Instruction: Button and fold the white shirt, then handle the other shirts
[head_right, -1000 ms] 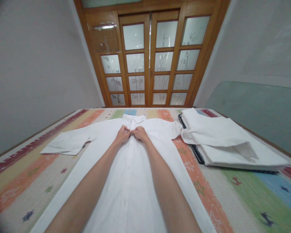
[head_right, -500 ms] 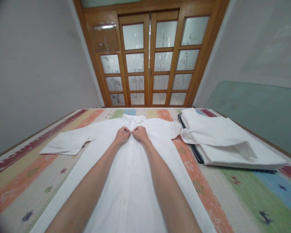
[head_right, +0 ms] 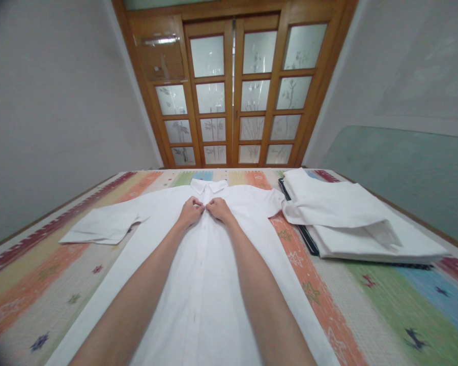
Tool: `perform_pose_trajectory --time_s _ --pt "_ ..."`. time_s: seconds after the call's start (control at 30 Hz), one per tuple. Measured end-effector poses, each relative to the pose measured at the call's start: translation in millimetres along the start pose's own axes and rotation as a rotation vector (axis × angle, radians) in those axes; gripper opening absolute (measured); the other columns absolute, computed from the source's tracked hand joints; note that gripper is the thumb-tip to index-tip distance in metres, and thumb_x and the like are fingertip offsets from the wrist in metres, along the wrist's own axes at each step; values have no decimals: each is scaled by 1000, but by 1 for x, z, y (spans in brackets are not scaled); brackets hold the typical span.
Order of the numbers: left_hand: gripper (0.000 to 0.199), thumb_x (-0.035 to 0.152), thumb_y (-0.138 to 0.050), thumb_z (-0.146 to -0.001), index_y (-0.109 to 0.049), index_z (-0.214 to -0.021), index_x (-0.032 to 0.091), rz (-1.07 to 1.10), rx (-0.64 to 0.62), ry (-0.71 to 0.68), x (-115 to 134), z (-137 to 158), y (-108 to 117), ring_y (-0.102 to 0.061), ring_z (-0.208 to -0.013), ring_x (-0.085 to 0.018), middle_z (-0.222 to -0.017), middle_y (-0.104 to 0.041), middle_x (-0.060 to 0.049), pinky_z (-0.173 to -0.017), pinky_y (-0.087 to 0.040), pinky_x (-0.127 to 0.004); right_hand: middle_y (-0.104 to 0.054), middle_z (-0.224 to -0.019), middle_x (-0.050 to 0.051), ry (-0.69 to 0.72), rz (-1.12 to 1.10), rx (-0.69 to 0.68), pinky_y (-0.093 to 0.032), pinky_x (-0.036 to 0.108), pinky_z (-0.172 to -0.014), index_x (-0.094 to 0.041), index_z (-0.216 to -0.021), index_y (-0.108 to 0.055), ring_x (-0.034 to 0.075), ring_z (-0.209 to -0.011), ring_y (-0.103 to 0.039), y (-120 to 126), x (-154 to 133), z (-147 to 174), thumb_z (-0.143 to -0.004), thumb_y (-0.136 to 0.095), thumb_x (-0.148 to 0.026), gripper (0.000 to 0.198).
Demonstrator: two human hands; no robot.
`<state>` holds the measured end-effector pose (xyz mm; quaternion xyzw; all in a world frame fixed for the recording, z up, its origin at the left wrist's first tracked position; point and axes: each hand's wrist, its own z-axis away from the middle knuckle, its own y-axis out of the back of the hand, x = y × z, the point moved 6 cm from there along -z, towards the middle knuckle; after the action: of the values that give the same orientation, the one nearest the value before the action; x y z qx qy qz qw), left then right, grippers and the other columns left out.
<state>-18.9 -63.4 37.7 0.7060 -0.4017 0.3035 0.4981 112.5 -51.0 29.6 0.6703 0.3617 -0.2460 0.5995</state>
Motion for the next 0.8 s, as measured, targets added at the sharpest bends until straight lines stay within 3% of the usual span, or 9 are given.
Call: perform_pose_trajectory --time_s 0.23,0.4,0.5,0.57,0.7,0.8 --pt "15 11 -58 -67 -47 -68 21 -78 17 -46 4 3 -1 -53 -59 -13 -61 -53 4 -66 -43 -25 -66 -66 3 15 83 97 -40 19 -61 -12 -76 -70 13 -64 -57 5 -5 4 -75 -57 -16 14" --pt "17 9 -54 -73 -57 -86 19 -312 69 -261 14 5 -2 -57 -90 -21 -95 -62 -7 -86 -43 -32 -66 -87 8 110 254 247 -41 27 -76 -15 -89 -69 21 -86 -56 8 -12 11 -79 -54 -15 17" --pt "23 8 -50 -79 -60 -96 19 -446 -19 -310 14 6 -10 -53 -106 -24 -108 -62 -10 -94 -39 -35 -61 -103 13 262 477 341 -39 33 -85 -13 -94 -68 26 -103 -48 7 -23 17 -84 -53 -18 19" --pt "25 8 -47 -82 -61 -98 21 -497 -77 -301 14 7 -15 -55 -106 -24 -106 -65 -10 -93 -39 -35 -57 -114 16 306 567 316 -37 36 -89 -12 -98 -67 28 -109 -45 3 -25 17 -88 -50 -21 22" --pt "22 14 -44 -87 -62 -95 22 -552 -135 -283 17 11 -18 -59 -100 -24 -97 -67 -9 -90 -40 -35 -55 -125 18 259 654 147 -35 35 -95 -8 -110 -63 26 -118 -44 -9 -17 14 -95 -36 -20 33" --pt "24 18 -41 -90 -62 -101 22 -593 -167 -263 16 14 -20 -56 -110 -25 -105 -66 -11 -96 -37 -37 -52 -132 18 241 670 87 -30 38 -100 -6 -122 -56 25 -123 -42 -13 -12 15 -97 -29 -21 40"
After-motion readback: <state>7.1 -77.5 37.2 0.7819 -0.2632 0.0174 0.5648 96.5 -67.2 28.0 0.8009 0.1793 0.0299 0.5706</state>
